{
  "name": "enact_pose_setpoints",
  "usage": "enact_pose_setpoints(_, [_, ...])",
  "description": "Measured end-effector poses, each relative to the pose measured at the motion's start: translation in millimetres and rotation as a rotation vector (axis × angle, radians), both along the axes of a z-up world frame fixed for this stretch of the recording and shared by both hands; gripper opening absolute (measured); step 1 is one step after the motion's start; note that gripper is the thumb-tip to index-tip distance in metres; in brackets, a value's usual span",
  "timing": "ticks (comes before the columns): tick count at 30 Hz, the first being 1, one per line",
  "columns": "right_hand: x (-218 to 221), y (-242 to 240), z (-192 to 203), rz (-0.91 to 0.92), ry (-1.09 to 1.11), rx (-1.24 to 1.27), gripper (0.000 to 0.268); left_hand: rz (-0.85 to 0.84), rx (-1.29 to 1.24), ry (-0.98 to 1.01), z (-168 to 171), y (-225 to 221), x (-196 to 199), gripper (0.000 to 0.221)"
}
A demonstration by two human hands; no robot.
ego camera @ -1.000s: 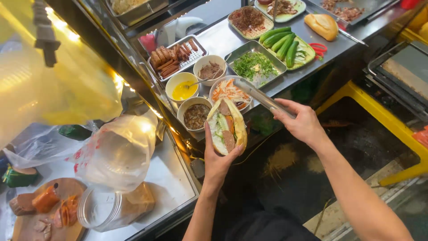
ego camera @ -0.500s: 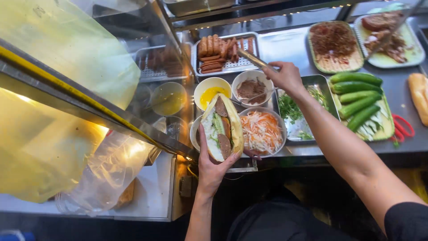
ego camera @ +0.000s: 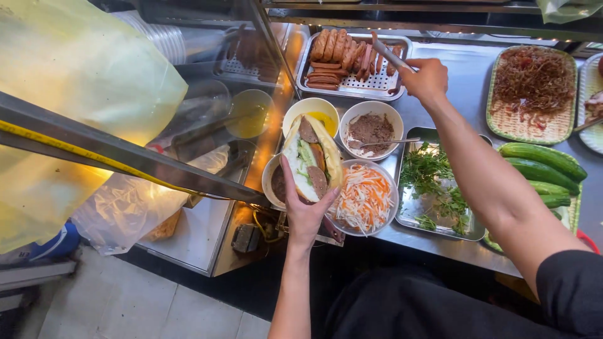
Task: Assembling Vietnamese Banh Mi sandwiches at a food stall.
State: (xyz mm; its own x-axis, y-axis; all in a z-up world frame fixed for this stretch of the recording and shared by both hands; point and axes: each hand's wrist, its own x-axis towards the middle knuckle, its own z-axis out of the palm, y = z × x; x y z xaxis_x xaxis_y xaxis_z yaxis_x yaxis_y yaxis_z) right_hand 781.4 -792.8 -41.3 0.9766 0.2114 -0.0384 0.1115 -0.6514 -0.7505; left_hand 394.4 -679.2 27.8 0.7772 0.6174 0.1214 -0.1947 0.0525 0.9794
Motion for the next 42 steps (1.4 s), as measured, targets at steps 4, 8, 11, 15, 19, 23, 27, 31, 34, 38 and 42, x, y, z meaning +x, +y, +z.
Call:
enact_pose_setpoints(4, [-97, -43, 71, 0.198, 0.075, 0.167, 0.035, 0.085, 0.06, 0.037, -18, 6, 24, 0.12])
enact_pose_setpoints(8, [-191, -62, 121, 0.321, 0.18, 0.179, 0.041, 0.211, 0.305, 0.146, -31, 11, 38, 0.127])
enact_pose_setpoints(11, [-238, -59, 142, 0.358, 0.113, 0.049, 0.041, 0.232, 0.381, 0.175, -31, 4, 42, 0.129])
enact_pose_setpoints(15, [-266, -61, 132, 0.45, -0.085, 0.029, 0.042, 0.222, 0.385, 0.124, -27, -3, 35, 0.129])
enact_pose_setpoints(19, [-283, -81, 163, 0.394, -0.053, 0.025, 0.047, 0.223, 0.351, 0.11, -28, 9, 7, 0.128])
enact_pose_setpoints(23, [-294, -115, 167, 0.305, -0.021, -0.112, 0.051, 0.186, 0.315, 0.08, -24, 25, -26, 0.128])
enact_pose_setpoints(27, [-311, -132, 139, 0.339, -0.108, -0.32, 0.049, 0.122, 0.289, 0.079, -33, 33, -47, 0.126])
enact_pose_setpoints(31, [-320, -120, 123, 0.395, -0.219, -0.36, 0.044, 0.066, 0.271, 0.086, -35, 32, -49, 0.124])
enact_pose_setpoints(34, [-322, -111, 115, 0.41, -0.263, -0.404, 0.044, 0.053, 0.299, 0.081, -37, 31, -49, 0.123])
enact_pose_setpoints(38, [-328, -119, 106, 0.407, -0.336, -0.36, 0.037, 0.062, 0.341, 0.057, -35, 31, -50, 0.122])
enact_pose_setpoints(42, [-342, -126, 130, 0.315, -0.263, -0.224, 0.035, 0.055, 0.32, 0.073, -35, 28, -49, 0.122])
